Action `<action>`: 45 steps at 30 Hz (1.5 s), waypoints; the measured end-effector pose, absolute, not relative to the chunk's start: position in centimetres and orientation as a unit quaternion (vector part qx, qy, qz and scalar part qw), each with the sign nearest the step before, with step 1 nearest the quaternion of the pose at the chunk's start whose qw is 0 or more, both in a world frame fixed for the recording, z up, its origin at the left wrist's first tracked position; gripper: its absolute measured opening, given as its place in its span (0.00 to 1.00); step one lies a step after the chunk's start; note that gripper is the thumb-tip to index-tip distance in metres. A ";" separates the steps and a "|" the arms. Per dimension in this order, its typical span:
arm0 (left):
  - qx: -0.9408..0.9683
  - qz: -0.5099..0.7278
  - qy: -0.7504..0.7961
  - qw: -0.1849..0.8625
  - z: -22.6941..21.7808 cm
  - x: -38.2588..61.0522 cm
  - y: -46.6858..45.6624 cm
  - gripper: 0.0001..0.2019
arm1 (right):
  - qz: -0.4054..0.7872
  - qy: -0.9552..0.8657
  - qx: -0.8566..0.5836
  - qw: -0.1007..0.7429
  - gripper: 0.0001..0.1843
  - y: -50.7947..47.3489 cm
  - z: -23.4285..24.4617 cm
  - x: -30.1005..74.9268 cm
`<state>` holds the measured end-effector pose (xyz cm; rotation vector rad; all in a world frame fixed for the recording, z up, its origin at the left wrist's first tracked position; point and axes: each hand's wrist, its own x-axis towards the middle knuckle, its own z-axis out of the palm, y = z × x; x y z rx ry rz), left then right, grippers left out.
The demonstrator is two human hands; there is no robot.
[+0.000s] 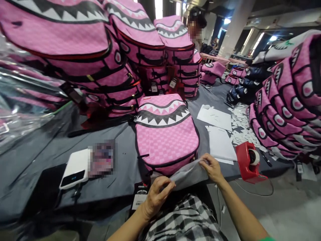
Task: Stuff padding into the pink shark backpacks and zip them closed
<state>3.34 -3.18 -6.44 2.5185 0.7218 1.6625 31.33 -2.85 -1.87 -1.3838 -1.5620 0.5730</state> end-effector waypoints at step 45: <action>0.954 0.160 0.251 0.044 1.7 -0.4 -0.1 0.10 | 0.034 -0.969 -0.236 0.062 0.18 2.1 4.9 29.2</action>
